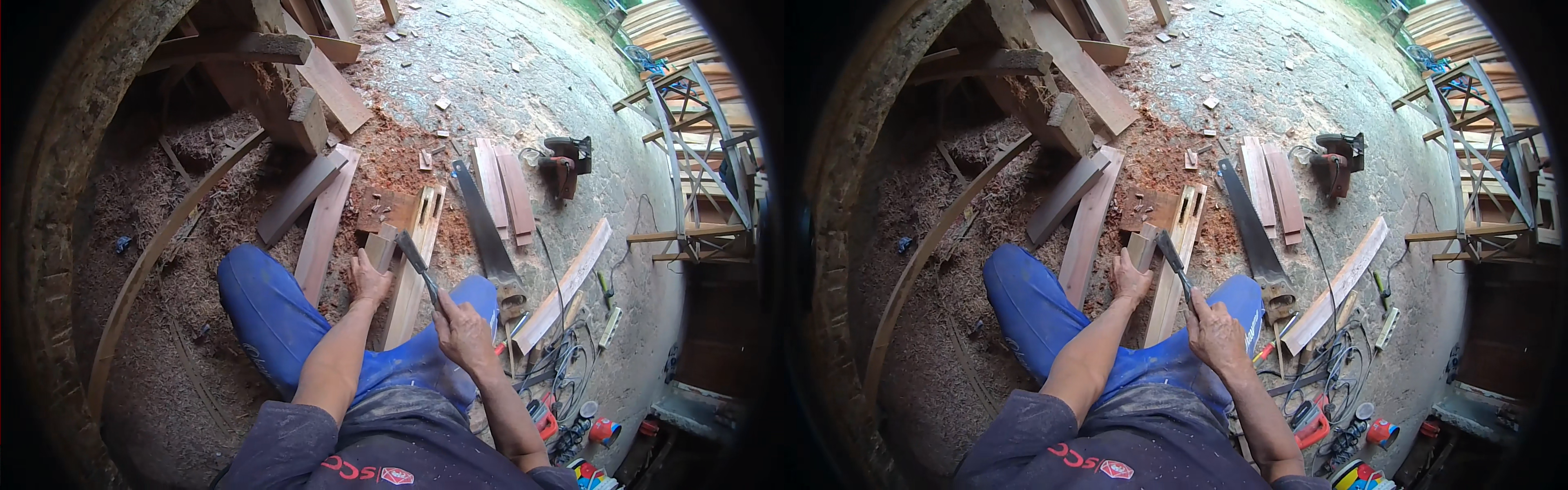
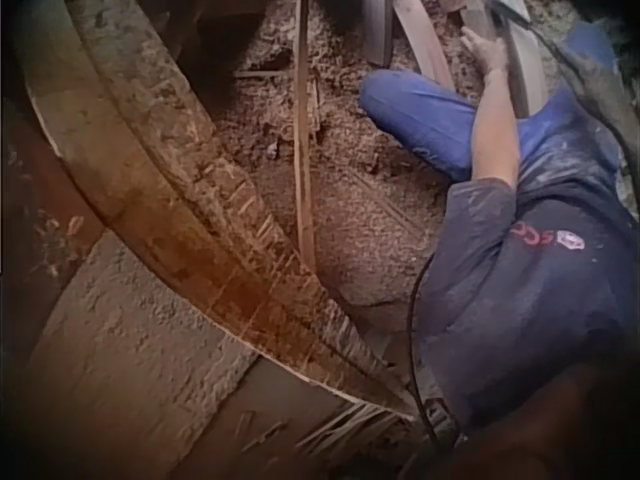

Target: The person saws a piece of wood using a hand saw and then uses a chisel and mallet followed by an axe to shape a joint in another wooden piece.

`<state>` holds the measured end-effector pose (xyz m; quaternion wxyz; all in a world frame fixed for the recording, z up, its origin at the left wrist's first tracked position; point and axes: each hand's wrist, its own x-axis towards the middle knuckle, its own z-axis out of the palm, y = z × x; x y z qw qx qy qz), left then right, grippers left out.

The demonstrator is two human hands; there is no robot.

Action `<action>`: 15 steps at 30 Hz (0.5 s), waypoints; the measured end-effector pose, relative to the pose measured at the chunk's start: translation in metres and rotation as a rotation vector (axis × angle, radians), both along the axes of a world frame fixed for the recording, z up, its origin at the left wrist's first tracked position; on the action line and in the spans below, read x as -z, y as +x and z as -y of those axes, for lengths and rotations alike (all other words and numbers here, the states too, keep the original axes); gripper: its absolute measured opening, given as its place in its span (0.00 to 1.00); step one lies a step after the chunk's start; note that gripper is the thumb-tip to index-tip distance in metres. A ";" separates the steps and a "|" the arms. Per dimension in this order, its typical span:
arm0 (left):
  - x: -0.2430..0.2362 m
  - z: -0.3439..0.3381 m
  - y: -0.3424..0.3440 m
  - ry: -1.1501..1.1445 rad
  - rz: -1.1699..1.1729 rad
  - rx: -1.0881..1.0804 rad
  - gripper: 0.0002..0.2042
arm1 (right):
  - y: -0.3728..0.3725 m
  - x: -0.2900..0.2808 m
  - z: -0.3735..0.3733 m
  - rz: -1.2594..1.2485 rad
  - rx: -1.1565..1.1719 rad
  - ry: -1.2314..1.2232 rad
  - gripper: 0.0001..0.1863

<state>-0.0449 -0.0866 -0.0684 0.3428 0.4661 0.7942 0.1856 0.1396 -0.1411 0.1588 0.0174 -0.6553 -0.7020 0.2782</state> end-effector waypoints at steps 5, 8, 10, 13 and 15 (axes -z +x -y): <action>-0.008 0.002 0.009 -0.051 -0.157 -0.006 0.44 | 0.005 0.004 0.003 -0.001 -0.028 0.022 0.24; -0.013 0.002 0.010 -0.038 -0.148 -0.002 0.46 | 0.005 -0.003 -0.003 0.006 -0.033 0.015 0.24; -0.015 0.001 0.009 -0.045 -0.137 0.001 0.47 | 0.004 -0.002 -0.005 0.013 -0.041 0.012 0.24; -0.015 0.000 0.009 -0.044 -0.123 -0.003 0.47 | 0.007 0.004 -0.007 0.028 -0.070 0.007 0.25; -0.013 0.001 0.008 -0.033 -0.118 -0.009 0.47 | 0.007 0.002 -0.006 0.032 -0.086 -0.018 0.25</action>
